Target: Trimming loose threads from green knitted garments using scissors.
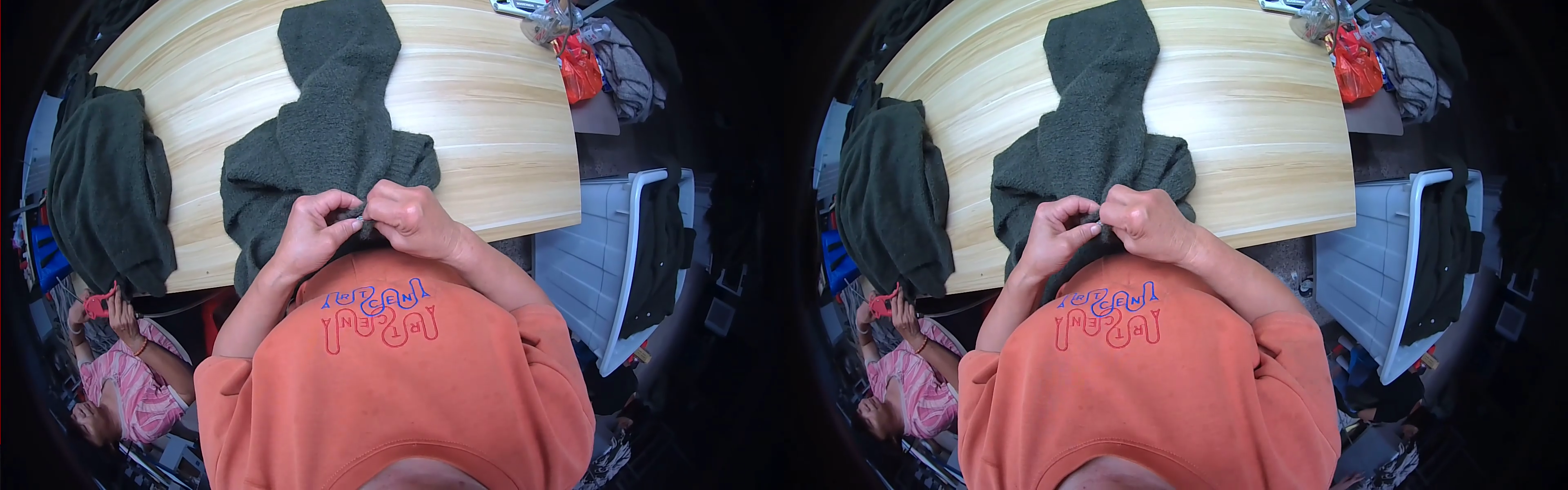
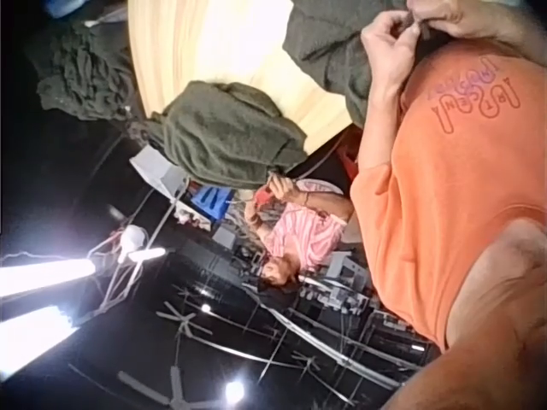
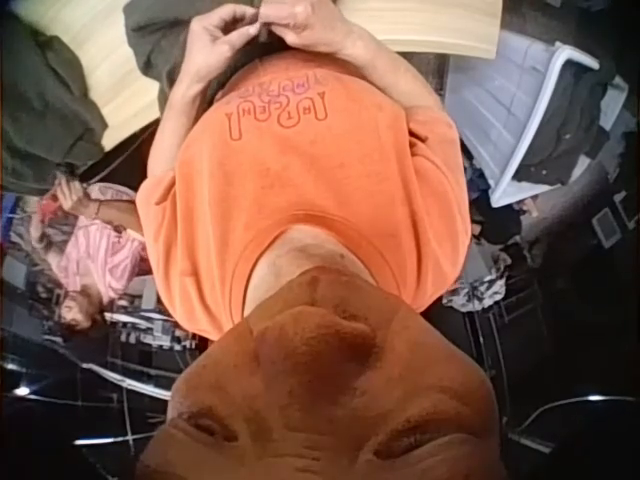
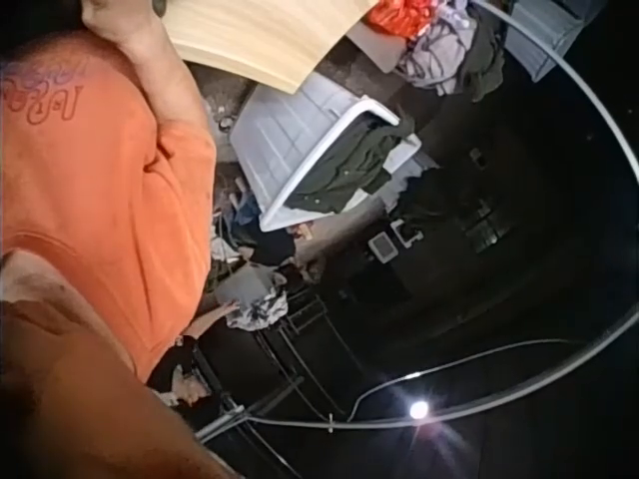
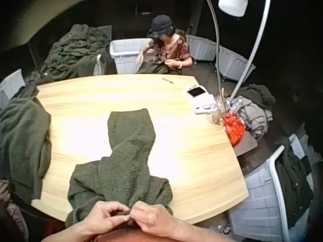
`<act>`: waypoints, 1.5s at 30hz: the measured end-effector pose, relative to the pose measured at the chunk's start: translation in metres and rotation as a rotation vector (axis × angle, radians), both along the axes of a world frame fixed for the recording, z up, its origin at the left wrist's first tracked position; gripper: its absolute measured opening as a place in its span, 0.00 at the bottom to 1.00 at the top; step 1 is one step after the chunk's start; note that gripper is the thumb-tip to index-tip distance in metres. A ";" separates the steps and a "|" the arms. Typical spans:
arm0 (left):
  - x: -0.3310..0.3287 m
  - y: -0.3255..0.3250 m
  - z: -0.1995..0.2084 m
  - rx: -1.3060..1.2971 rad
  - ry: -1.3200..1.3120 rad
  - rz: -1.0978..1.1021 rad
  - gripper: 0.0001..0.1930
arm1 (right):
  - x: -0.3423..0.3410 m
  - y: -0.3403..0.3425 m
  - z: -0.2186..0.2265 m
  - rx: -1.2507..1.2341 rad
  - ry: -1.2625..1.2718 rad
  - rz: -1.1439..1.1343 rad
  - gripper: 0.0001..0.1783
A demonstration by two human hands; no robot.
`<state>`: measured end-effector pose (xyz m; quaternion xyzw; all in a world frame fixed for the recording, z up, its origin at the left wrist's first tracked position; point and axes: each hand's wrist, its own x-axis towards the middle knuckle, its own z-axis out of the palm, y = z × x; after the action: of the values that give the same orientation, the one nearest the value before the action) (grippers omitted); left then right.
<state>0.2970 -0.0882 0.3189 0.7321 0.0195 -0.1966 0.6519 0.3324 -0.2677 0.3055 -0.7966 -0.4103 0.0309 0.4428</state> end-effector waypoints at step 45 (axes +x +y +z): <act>-0.009 -0.022 0.005 0.317 -0.963 0.288 0.11 | -0.020 0.006 0.017 0.088 -0.092 -0.285 0.13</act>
<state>0.2879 -0.1098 0.3243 0.8190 -0.1527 0.2590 0.4888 0.3126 -0.2619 0.3222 -0.8272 -0.3139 -0.0871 0.4579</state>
